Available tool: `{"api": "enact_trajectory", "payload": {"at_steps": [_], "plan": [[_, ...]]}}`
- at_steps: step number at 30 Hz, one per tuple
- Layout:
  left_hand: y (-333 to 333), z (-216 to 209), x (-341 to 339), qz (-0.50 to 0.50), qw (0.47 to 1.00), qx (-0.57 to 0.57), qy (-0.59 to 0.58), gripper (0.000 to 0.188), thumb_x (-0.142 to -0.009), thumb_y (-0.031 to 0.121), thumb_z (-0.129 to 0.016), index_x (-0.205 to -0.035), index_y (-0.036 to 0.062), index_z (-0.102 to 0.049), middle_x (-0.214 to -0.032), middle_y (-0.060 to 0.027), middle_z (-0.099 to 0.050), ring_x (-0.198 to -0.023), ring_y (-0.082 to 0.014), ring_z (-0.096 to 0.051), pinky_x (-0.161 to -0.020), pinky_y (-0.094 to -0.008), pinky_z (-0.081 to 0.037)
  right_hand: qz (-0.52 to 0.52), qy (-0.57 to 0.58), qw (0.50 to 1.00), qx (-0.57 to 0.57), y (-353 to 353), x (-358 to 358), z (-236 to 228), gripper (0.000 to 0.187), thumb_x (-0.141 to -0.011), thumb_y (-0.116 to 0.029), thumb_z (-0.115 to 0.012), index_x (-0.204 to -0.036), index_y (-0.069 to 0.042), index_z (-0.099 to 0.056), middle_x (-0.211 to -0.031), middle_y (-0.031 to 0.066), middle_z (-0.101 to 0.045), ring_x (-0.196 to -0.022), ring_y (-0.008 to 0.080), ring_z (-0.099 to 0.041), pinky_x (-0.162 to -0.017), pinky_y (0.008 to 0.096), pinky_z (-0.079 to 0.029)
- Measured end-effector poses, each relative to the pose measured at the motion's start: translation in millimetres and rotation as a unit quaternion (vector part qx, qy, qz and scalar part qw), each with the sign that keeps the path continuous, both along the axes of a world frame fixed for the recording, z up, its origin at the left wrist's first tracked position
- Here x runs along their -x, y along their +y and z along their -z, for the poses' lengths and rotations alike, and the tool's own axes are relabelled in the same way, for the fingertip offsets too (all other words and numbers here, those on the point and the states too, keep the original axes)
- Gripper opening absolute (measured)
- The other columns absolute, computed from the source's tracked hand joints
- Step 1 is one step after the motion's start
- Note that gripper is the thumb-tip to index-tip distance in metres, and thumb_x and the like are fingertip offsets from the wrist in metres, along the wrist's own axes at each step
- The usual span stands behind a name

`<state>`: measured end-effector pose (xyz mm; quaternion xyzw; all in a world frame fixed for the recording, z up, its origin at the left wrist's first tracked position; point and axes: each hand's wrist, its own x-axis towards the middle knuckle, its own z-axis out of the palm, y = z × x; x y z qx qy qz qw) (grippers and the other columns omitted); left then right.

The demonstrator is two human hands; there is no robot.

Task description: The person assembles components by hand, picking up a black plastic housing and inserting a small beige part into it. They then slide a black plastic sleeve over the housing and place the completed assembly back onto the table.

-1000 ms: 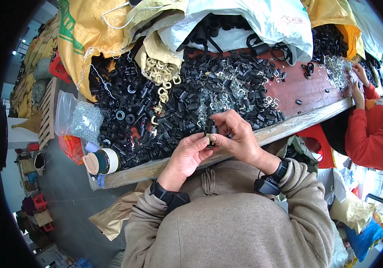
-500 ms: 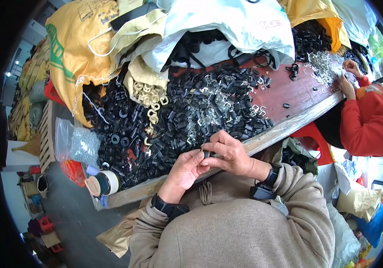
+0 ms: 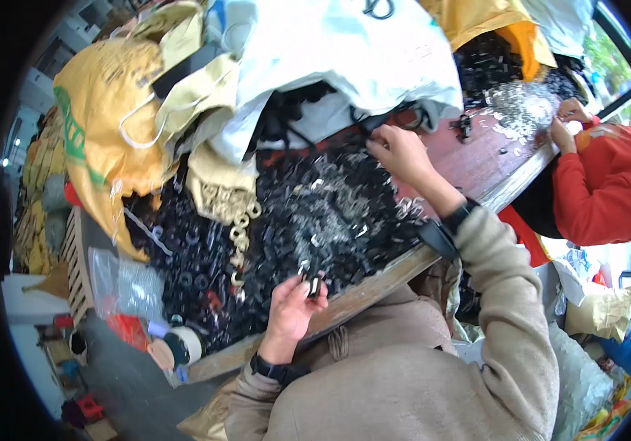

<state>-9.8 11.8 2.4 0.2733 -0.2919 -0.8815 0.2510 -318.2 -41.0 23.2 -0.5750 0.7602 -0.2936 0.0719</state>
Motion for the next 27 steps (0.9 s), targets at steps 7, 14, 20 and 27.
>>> {"api": "enact_trajectory", "payload": {"at_steps": [7, 14, 20, 27], "plan": [[2.4, 8.5, -4.1, -0.047, 0.998, -0.017, -0.03, 0.033, -0.082, 0.015, -0.051, -0.109, 0.0002, -0.042, -0.086, -0.0153, -0.055, -0.069, -0.0214, -0.056, -0.057, -0.0255, -0.047, 0.109, 0.096, 0.984, 0.101, -103.2, 18.6, 69.1, 0.044, -0.075, -0.047, -0.047, -0.103, -0.015, -0.056, -0.088, 0.0137, -0.06, -0.081, 0.0341, -0.057, -0.068, 0.0416, -0.046], [-2.2, 9.7, 2.1, -0.076, 0.994, -0.045, -0.057, 0.024, -0.083, 0.015, -0.049, -0.104, 0.0037, -0.044, -0.085, -0.0152, -0.056, -0.066, -0.0203, -0.056, -0.056, -0.0244, -0.047, 0.1, 0.037, 0.989, 0.102, -90.4, 5.7, 65.8, 0.046, -0.075, -0.028, -0.052, -0.116, -0.009, -0.045, -0.12, 0.0144, -0.044, -0.112, 0.0309, -0.039, -0.094, 0.036, -0.031], [-2.0, 8.3, -4.1, -0.139, 0.987, -0.024, -0.075, 0.022, -0.082, 0.013, -0.05, -0.1, 0.0017, -0.045, -0.084, -0.0159, -0.056, -0.063, -0.0193, -0.055, -0.054, -0.0236, -0.046, -0.07, -0.287, 0.912, 0.283, -60.9, -11.0, 40.9, 0.046, -0.067, -0.018, -0.061, -0.108, -0.002, -0.048, -0.105, 0.0127, -0.052, -0.099, 0.025, -0.048, -0.083, 0.0323, -0.037], [-7.3, -14.3, -17.0, -0.144, 0.988, -0.028, -0.053, 0.023, -0.082, 0.011, -0.049, -0.103, 0.0021, -0.046, -0.088, -0.0149, -0.054, -0.064, -0.0171, -0.05, -0.054, -0.0224, -0.042, -0.287, -0.35, 0.89, 0.062, 42.8, -52.2, -23.2, 0.038, -0.063, -0.017, -0.068, -0.095, -0.002, -0.053, -0.088, 0.0083, -0.052, -0.083, 0.016, -0.051, -0.07, 0.0294, -0.042]]}}
